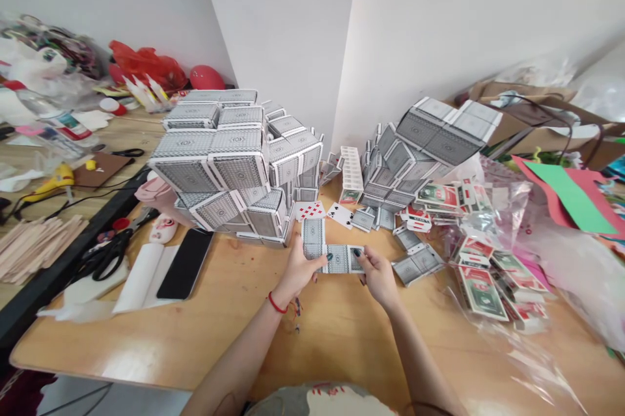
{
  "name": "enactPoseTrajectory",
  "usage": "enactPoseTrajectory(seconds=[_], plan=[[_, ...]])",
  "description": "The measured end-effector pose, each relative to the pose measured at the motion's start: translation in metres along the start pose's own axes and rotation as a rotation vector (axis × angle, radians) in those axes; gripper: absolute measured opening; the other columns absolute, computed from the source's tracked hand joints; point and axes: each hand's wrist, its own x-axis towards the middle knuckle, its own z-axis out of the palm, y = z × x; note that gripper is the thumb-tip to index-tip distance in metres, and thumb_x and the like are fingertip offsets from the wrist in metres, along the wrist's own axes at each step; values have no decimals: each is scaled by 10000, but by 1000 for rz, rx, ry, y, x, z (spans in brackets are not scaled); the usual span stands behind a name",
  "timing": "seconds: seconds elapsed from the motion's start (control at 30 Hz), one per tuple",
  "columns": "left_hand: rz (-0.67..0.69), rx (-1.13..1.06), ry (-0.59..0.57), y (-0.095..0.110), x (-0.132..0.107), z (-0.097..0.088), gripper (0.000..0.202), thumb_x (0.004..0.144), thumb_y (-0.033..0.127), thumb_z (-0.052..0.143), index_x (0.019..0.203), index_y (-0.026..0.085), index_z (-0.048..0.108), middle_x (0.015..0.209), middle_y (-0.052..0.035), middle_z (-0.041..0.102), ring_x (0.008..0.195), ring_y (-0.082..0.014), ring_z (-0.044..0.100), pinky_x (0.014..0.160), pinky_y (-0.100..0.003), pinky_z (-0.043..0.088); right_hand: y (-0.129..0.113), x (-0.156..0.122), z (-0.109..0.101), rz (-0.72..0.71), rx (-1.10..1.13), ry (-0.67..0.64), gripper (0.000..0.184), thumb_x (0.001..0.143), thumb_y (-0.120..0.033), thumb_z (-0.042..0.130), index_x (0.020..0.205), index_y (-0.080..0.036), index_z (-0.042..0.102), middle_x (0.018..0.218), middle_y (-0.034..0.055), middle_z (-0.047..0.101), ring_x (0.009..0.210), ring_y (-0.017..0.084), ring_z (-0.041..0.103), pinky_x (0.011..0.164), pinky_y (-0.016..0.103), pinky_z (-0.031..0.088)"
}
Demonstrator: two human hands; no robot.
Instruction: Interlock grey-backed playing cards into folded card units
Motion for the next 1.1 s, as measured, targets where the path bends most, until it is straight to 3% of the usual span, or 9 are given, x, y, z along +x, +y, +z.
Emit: enactPoseTrajectory(seconds=[0.27,0.47,0.73,1.1], plan=[[27,17,-44,2,-1,-2,547,658,290,636,1101,232,321,733,39,463,454,-32,414,296,-109,326,-1,-2,10,37,38,67,355,771,-501,451,611,-187,416,404,-78,345,329,64,343,337,179,253],[30,25,-43,4,0,-3,529,649,305,642,1074,224,337,731,40,455,474,-41,434,302,-112,336,-3,-2,11,20,69,47,362,767,-517,451,621,-187,427,402,-77,340,332,69,334,333,184,256],[47,-4,-45,8,5,2,502,654,294,638,1056,213,349,734,35,475,476,-48,438,289,-115,331,-5,-3,15,1,140,208,350,756,-503,476,630,-177,461,431,-68,361,344,69,347,328,184,272],[19,19,-69,12,0,2,551,654,278,641,1110,235,335,727,39,475,492,-60,460,295,-125,361,1,-5,17,37,140,221,372,741,-537,474,654,-176,467,445,-73,358,353,69,334,338,188,273]])
